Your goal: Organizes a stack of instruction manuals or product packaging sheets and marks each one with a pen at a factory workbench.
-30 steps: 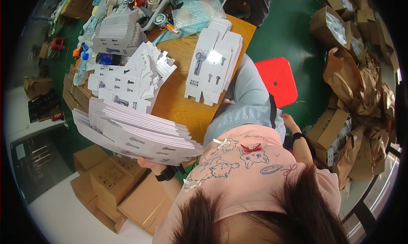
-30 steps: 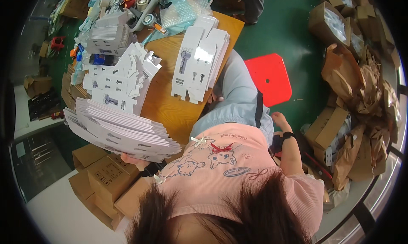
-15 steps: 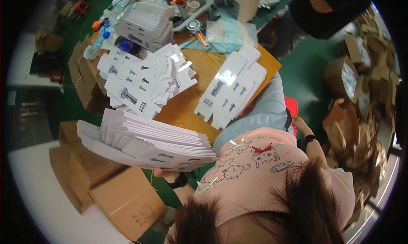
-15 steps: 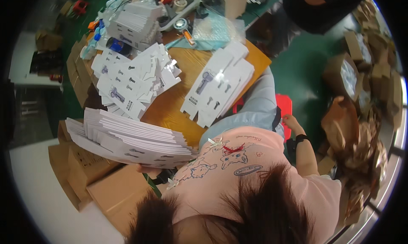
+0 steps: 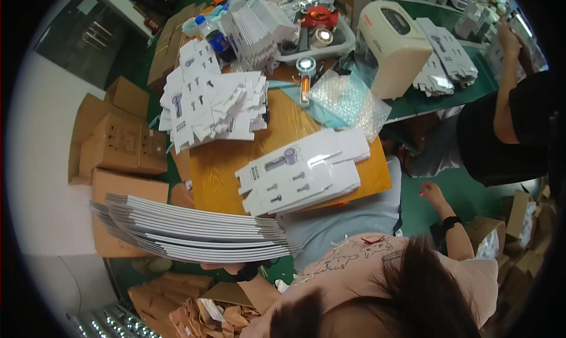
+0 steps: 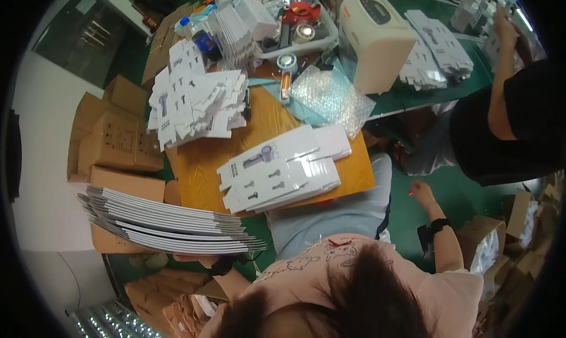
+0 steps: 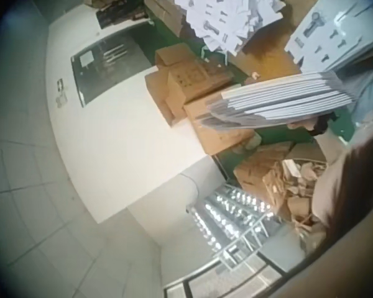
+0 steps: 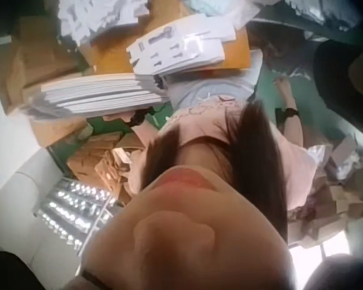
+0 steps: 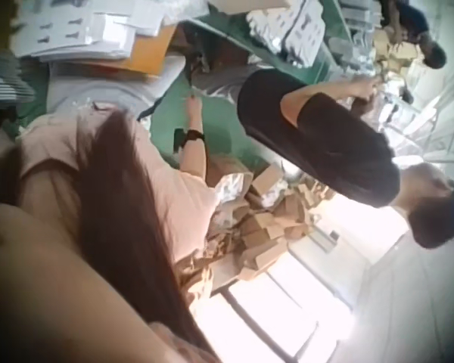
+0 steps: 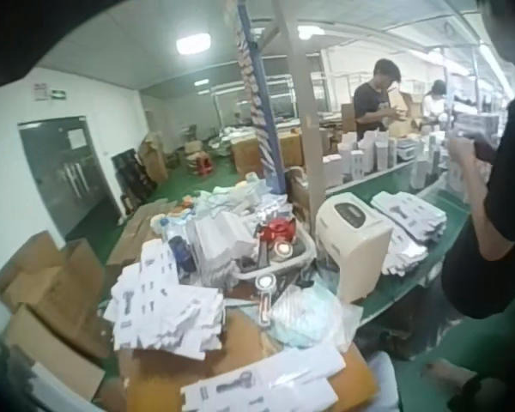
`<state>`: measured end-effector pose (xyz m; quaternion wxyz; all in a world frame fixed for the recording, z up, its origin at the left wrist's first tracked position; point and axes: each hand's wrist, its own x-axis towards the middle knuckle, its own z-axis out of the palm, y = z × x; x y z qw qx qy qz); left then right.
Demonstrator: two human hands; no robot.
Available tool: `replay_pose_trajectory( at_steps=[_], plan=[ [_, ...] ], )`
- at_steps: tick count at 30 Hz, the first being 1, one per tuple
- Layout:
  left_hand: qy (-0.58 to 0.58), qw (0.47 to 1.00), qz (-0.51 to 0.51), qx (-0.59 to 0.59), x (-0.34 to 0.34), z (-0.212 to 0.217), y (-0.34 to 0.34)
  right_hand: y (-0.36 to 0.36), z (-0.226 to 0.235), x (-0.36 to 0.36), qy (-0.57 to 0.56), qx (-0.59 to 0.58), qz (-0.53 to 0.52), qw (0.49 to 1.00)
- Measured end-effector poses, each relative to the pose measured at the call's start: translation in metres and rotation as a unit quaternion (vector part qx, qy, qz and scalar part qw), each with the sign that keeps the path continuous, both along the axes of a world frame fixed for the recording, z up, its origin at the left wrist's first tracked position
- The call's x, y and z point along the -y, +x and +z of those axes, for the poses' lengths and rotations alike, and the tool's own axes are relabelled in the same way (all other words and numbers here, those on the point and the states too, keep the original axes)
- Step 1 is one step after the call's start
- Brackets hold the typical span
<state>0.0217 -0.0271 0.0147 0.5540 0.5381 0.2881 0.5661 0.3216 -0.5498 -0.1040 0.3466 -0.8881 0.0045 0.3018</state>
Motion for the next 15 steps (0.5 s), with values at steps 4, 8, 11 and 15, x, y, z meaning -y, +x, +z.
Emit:
replay_pose_trajectory(
  at_steps=[4, 8, 11, 15],
  plan=[
    [0.148, 0.987, 0.054, -0.043, 0.052, 0.007, -0.026, -0.013, -0.001, -0.032, 0.062, 0.032, -0.048, 0.996],
    [-0.018, 0.986, -0.132, 0.100, 0.069, 0.007, -0.056, -0.071, -0.006, -0.081, 0.185, 0.097, -0.032, 0.977],
    [-0.108, 0.891, -0.316, 0.307, 0.072, 0.001, -0.063, -0.105, 0.013, -0.109, 0.209, 0.139, -0.034, 0.967],
    [-0.041, 0.886, -0.391, 0.247, 0.090, 0.002, -0.067, -0.097, 0.043, -0.123, 0.206, 0.358, 0.062, 0.908]
  ],
)
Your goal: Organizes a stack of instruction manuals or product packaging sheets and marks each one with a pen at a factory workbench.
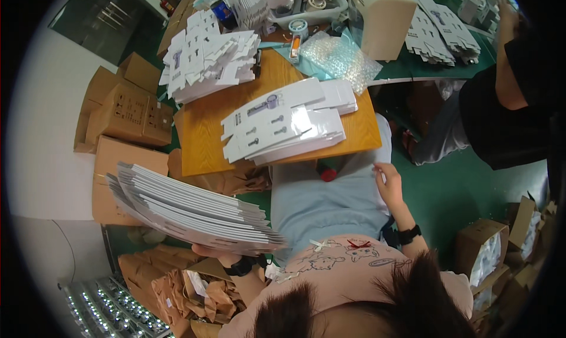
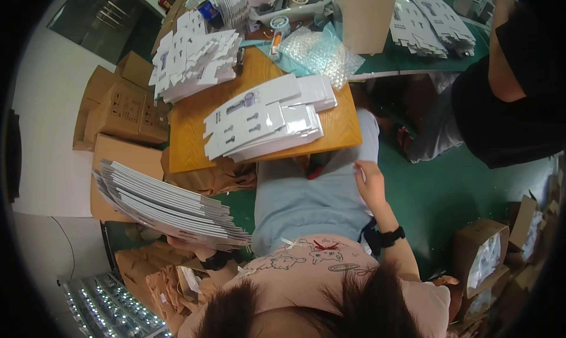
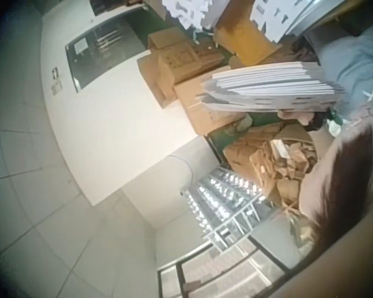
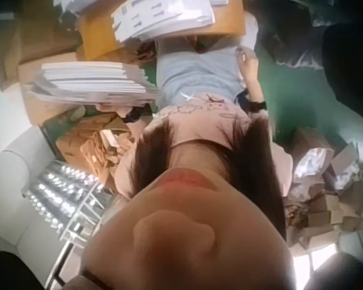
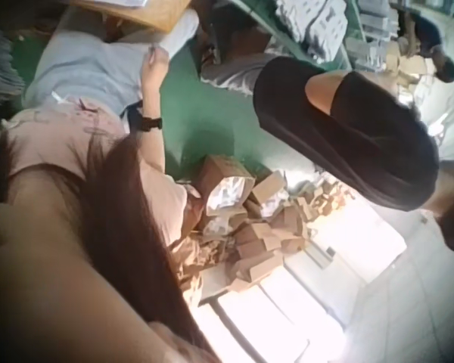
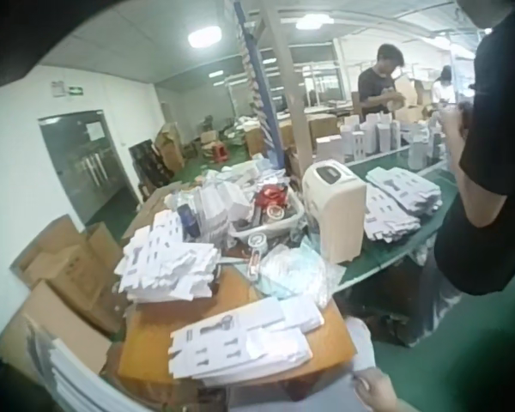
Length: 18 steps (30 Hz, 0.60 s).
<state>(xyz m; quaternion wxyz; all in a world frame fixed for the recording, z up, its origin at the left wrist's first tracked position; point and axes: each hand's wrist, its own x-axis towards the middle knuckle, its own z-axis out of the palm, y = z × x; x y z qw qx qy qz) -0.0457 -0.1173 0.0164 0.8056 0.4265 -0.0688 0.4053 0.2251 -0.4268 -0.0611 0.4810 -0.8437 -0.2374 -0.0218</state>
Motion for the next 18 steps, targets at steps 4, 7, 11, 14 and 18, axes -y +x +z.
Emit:
replay_pose_trajectory(
  at_steps=[4, 7, 11, 14, 18],
  plan=[
    [-0.014, 0.932, 0.308, -0.189, 0.025, 0.001, -0.002, 0.012, 0.030, -0.026, 0.058, -0.013, 0.054, 0.997],
    [-0.119, 0.991, 0.053, -0.001, 0.016, 0.007, 0.001, 0.014, 0.045, -0.043, 0.104, -0.091, 0.088, 0.987],
    [-0.179, 0.978, 0.067, -0.083, 0.028, 0.023, 0.000, 0.016, 0.048, -0.073, 0.180, -0.158, 0.144, 0.960],
    [-0.217, 0.961, 0.096, -0.145, 0.022, 0.024, 0.002, 0.016, 0.054, -0.089, 0.189, -0.160, 0.167, 0.954],
    [-0.297, 0.918, 0.128, -0.229, 0.007, 0.027, 0.004, 0.011, 0.052, -0.098, 0.155, -0.147, 0.184, 0.959]
  ],
)
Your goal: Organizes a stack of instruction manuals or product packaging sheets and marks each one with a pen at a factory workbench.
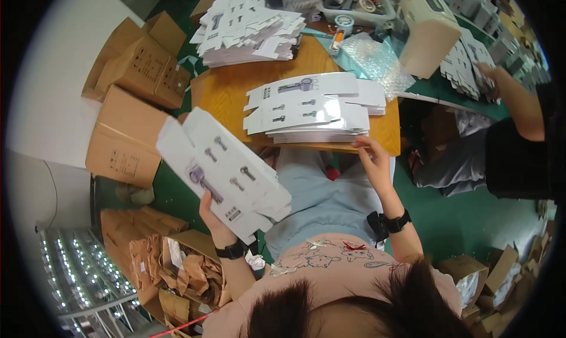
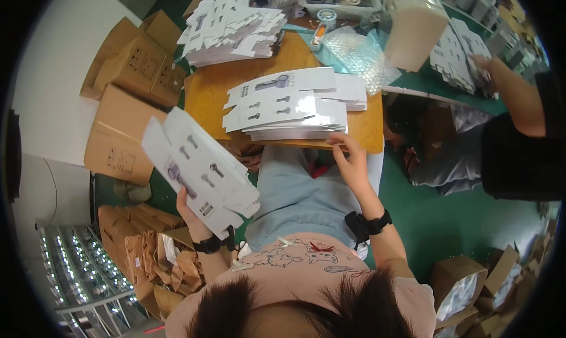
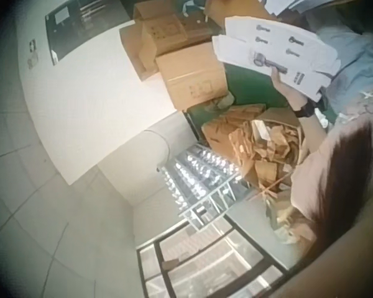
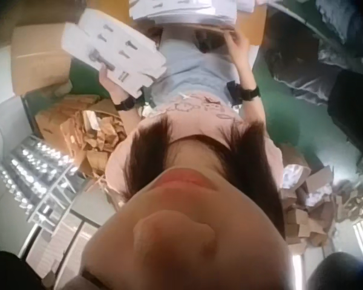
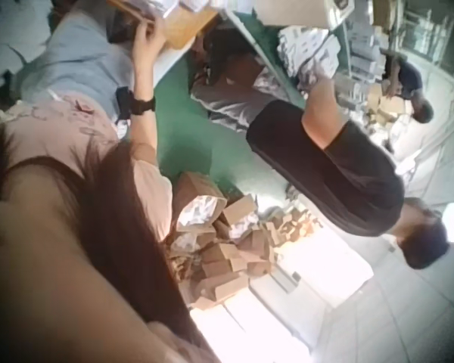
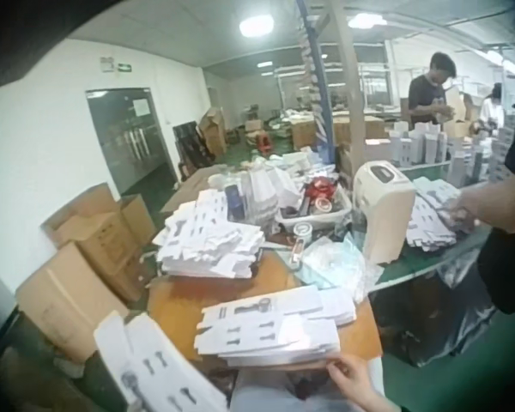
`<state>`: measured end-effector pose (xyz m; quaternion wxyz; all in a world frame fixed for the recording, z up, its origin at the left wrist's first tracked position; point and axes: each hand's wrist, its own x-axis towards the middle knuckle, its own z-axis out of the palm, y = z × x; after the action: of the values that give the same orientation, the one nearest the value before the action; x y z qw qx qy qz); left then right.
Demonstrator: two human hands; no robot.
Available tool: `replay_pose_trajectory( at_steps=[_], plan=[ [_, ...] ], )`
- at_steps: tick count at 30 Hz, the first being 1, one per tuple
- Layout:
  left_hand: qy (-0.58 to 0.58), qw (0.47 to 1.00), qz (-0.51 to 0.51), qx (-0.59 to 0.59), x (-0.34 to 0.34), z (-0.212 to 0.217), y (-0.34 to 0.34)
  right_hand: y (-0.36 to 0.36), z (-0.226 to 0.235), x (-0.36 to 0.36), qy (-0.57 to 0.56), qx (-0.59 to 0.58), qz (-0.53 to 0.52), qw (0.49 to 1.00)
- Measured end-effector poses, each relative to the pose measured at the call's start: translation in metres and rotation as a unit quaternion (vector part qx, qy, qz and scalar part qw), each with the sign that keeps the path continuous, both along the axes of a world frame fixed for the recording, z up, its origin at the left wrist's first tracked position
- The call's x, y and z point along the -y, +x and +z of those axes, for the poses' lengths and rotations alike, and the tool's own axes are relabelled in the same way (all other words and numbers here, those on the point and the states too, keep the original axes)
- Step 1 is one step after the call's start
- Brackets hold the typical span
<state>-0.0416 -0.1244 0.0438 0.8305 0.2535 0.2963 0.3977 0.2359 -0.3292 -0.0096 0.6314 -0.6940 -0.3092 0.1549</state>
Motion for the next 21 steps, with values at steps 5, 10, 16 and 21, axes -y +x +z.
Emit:
replay_pose_trajectory(
  at_steps=[5, 10, 16, 21],
  plan=[
    [-0.118, 0.989, -0.077, -0.049, -0.063, 0.003, 0.006, -0.005, -0.016, 0.003, -0.007, -0.018, -0.015, 1.000],
    [-0.083, 0.987, -0.110, -0.083, -0.138, 0.008, 0.033, -0.004, -0.015, 0.000, -0.008, -0.025, -0.064, 0.998],
    [-0.087, 0.979, -0.159, -0.093, -0.207, 0.004, 0.075, -0.005, -0.009, -0.011, -0.070, 0.066, -0.095, 0.991],
    [-0.058, 0.967, -0.198, -0.149, -0.266, -0.038, 0.066, -0.001, -0.008, -0.020, -0.069, 0.062, -0.102, 0.990]
  ],
)
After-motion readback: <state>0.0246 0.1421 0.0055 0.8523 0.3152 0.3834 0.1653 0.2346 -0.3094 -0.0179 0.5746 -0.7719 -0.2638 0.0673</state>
